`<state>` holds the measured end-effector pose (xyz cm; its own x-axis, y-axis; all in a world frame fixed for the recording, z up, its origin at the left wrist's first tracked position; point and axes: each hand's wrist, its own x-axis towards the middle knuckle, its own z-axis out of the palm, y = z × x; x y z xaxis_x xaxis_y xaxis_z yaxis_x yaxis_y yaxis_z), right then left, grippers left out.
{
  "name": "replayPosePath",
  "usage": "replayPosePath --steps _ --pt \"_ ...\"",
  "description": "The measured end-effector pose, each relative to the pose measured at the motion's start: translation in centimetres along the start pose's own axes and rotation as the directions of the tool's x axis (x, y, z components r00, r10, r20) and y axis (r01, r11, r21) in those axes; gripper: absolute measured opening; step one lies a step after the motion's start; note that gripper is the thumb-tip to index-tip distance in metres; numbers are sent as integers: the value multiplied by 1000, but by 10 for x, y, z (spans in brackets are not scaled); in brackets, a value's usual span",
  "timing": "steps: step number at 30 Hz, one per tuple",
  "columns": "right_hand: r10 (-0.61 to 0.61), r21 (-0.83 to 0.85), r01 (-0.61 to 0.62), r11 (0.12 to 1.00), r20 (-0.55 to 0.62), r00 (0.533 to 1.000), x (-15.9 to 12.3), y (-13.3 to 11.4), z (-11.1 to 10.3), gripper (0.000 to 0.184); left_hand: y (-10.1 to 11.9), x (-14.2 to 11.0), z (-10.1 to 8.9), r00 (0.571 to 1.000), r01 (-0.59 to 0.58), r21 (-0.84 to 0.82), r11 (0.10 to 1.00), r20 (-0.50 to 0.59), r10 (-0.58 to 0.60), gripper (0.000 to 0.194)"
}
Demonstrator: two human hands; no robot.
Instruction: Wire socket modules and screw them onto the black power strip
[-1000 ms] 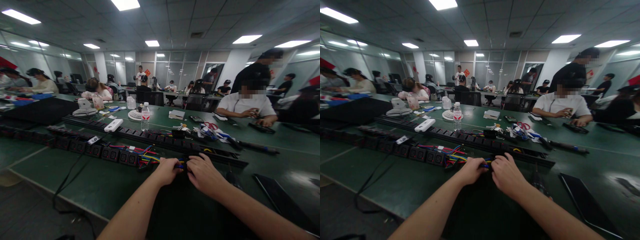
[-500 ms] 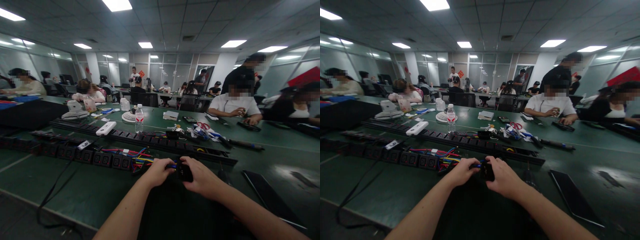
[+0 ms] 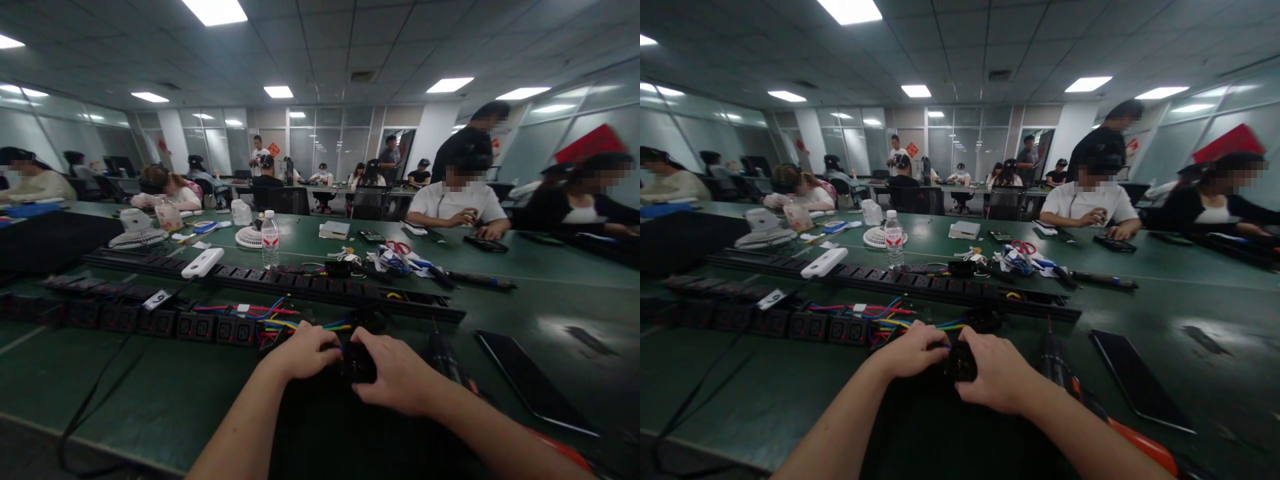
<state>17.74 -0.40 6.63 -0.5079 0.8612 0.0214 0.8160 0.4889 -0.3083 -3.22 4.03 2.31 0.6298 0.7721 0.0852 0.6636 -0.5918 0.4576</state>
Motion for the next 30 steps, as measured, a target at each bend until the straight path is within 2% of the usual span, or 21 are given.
replayPosePath --steps 5,10,13,16,20,22,26,30 --pt "-21 -13 23 1000 74 997 -6 -9 2 40 -1 3 -14 978 -33 0 999 206 32 25" --pt "-18 11 17 1000 116 993 -6 -14 4 37 -1 17 -26 901 -130 -46 990 411 137 25" --pt "-3 48 -3 999 121 993 -4 -13 5 36 1 18 -30 873 -137 -107 985 457 171 16" --pt "32 89 -41 995 105 994 -3 -11 4 36 3 14 -29 896 -114 -137 984 414 161 13" --pt "79 157 -89 984 70 994 -1 -10 5 35 5 7 -24 961 -84 -124 989 251 114 15" --pt "93 191 -102 976 58 994 -1 -9 7 35 6 4 -19 980 -79 -88 993 176 94 16" --pt "123 243 -129 961 41 992 0 -8 13 34 6 3 -11 995 -44 -37 998 93 48 17" --pt "155 282 -157 947 27 987 0 -7 16 32 4 4 -7 998 -40 -54 998 45 42 17"
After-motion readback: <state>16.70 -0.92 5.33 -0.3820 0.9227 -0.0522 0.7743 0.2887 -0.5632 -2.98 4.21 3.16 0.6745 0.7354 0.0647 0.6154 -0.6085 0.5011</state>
